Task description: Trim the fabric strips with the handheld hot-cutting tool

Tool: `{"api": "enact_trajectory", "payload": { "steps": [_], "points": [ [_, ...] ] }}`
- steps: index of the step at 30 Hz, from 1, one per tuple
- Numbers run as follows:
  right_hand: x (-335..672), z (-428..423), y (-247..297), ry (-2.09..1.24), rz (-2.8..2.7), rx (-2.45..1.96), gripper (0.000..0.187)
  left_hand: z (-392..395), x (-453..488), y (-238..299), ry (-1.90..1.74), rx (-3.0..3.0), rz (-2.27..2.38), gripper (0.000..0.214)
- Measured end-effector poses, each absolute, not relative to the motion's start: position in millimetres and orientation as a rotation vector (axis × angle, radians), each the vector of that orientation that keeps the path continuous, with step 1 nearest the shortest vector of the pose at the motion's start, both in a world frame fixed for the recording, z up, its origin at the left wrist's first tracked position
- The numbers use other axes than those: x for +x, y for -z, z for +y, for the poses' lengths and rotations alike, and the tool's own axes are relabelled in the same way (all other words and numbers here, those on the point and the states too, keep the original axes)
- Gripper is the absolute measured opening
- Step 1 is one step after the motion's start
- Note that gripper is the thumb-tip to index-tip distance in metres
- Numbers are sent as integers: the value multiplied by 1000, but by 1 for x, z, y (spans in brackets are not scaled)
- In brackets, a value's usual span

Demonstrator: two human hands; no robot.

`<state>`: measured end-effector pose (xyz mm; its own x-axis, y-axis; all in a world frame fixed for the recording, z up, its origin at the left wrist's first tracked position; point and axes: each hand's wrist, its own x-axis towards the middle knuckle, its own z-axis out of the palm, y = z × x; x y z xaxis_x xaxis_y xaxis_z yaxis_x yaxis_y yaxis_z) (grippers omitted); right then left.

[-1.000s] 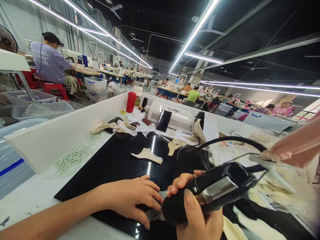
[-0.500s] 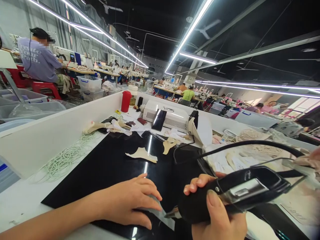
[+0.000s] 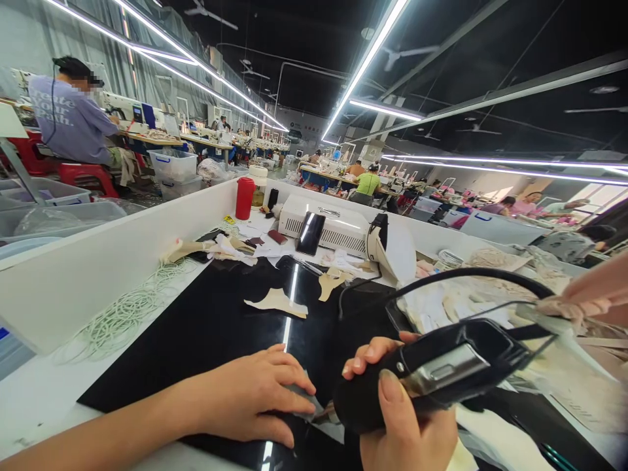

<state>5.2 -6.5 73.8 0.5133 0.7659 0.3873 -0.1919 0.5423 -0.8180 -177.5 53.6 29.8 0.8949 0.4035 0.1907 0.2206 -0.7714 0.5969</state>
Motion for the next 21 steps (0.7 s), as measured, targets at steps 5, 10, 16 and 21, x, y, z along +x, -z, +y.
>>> {"api": "enact_trajectory", "payload": {
  "steps": [5,10,16,21],
  "points": [
    [-2,-7,-77,-670,-788,-822,37,55,-178,-27,-451,2482,425,47],
    [6,-1,-69,-641,-864,-853,34,56,-180,-28,-452,2492,432,44],
    [29,-2,-67,-589,-888,-806,32,56,-180,-32,-413,2500,441,39],
    [32,-6,-67,-576,-904,-811,33,55,-179,-35,-395,2461,479,38]
  ]
}}
